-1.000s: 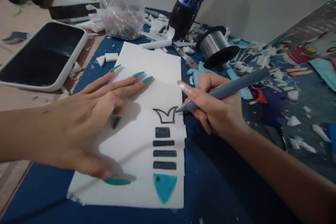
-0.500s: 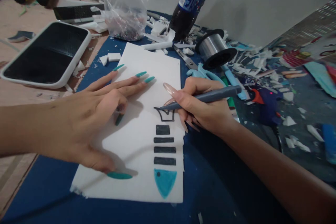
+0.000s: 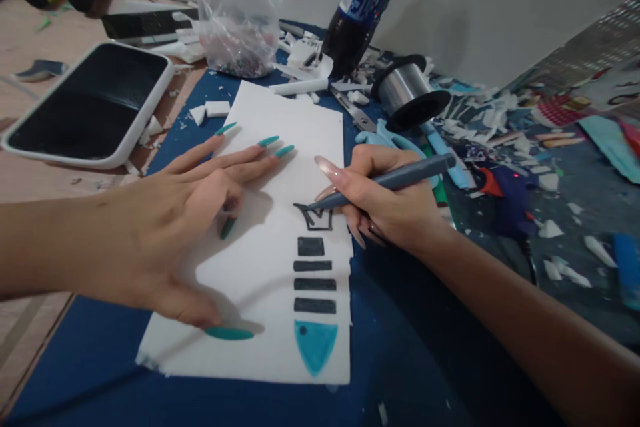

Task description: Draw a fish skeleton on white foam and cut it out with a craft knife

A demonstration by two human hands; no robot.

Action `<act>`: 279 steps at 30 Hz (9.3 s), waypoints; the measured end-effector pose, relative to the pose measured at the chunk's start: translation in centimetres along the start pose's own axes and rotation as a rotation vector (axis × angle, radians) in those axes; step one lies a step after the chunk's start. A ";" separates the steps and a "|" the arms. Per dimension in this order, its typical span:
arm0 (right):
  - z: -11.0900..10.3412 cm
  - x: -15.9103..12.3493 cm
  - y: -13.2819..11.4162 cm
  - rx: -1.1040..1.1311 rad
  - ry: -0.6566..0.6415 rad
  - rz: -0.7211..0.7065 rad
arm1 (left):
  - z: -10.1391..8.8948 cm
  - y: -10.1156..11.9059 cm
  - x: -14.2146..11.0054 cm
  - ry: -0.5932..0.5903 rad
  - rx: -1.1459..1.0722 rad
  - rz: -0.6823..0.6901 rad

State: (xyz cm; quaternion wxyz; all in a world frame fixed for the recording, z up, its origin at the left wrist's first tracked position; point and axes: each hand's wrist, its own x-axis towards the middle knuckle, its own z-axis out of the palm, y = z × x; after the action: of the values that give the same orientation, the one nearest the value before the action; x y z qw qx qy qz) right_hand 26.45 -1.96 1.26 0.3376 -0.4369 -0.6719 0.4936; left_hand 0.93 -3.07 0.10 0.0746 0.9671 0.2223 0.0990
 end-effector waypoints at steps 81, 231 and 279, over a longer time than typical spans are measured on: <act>-0.6 -0.4 0.2 -0.055 0.070 -0.104 | 0.2 0.2 -0.1 0.027 -0.084 -0.063; 4.0 -5.0 -6.4 0.410 0.072 -0.159 | -2.8 2.5 -0.9 0.294 -0.069 -0.071; -4.5 -8.1 -4.2 -1.340 0.123 -0.267 | 0.5 3.8 -1.9 0.177 -0.005 -0.099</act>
State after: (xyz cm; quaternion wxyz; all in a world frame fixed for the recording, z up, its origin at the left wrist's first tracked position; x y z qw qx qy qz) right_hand 32.52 -8.29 6.42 0.0900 -0.4920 -0.8601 -0.1002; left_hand 0.92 -7.38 0.05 0.0620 0.9422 0.2753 0.1808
